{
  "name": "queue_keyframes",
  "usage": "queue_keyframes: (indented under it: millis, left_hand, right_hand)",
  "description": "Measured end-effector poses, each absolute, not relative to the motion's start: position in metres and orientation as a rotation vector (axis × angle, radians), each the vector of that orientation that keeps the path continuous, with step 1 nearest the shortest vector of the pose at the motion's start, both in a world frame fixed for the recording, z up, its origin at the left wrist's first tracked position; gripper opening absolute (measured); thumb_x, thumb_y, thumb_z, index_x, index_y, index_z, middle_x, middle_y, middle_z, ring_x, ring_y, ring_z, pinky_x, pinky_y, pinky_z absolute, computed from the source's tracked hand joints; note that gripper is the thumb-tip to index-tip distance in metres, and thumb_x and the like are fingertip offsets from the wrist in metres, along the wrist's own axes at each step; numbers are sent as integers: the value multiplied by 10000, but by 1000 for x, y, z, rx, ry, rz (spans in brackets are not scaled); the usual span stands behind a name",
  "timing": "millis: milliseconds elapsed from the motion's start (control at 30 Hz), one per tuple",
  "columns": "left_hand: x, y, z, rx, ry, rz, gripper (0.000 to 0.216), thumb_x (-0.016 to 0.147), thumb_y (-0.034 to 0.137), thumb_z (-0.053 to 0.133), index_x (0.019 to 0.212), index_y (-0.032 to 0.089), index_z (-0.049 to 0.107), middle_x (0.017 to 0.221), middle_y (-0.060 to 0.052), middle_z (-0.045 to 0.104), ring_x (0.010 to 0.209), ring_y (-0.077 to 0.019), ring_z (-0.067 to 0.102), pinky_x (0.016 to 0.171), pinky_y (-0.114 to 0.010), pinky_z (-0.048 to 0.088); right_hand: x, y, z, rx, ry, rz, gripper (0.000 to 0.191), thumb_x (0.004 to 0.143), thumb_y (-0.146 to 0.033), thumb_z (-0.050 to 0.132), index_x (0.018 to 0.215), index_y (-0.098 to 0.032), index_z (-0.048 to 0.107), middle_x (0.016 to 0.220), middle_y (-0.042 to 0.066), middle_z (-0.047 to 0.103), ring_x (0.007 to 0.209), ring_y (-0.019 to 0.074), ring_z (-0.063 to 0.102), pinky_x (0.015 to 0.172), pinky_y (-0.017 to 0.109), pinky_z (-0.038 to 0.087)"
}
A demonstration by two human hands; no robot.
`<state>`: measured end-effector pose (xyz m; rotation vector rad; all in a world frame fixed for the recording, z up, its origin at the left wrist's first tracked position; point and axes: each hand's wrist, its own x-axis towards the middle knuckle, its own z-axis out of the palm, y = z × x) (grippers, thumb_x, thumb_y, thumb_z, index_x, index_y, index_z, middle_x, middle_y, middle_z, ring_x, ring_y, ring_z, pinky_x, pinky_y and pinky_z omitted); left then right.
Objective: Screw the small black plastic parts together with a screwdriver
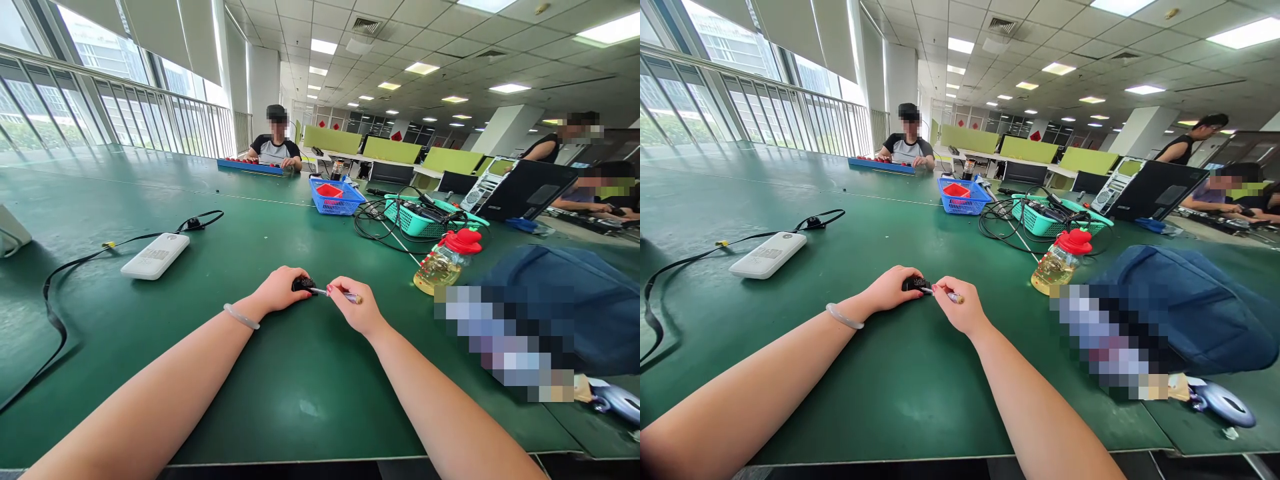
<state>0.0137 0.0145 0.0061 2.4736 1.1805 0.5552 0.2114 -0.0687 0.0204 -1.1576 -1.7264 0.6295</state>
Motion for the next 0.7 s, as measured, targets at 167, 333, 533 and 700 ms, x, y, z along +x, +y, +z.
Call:
queue_keyframes:
  millis: [167, 333, 533, 700]
  left_hand:
    - [13, 15, 5, 2478, 1175, 554, 333, 777, 437, 654, 1051, 249, 664, 1037, -37, 711, 1010, -263, 610, 887, -380, 498]
    - [13, 14, 5, 2475, 1180, 569, 328, 779, 425, 654, 1055, 249, 668, 1039, -37, 713, 1009, -258, 615, 903, -380, 497]
    - [13, 16, 4, 2475, 1188, 553, 335, 777, 421, 653, 1065, 250, 664, 1050, -44, 706, 1024, -261, 608, 914, -386, 495]
    - [12, 13, 7, 2468, 1196, 544, 318, 786, 403, 645, 1065, 252, 671, 1048, -53, 704, 1020, -260, 609, 909, -387, 504]
  right_hand:
    - [212, -72, 24, -1138, -1807, 527, 266, 875, -371, 517, 675, -206, 578, 570, -29, 481, 526, 116, 411, 517, 250, 332]
    - [211, -72, 23, -1143, -1933, 449, 237, 876, -331, 522, 681, -210, 583, 586, -24, 527, 546, 120, 460, 531, 246, 358]
    - [209, -76, 31, -1034, -1926, 234, 295, 908, -365, 544, 661, -218, 611, 621, 3, 568, 576, 142, 512, 562, 273, 406]
    - [240, -101, 81, -894, -1683, -218, 356, 997, -336, 413, 831, -232, 710, 948, 80, 624, 916, 240, 622, 782, 385, 492]
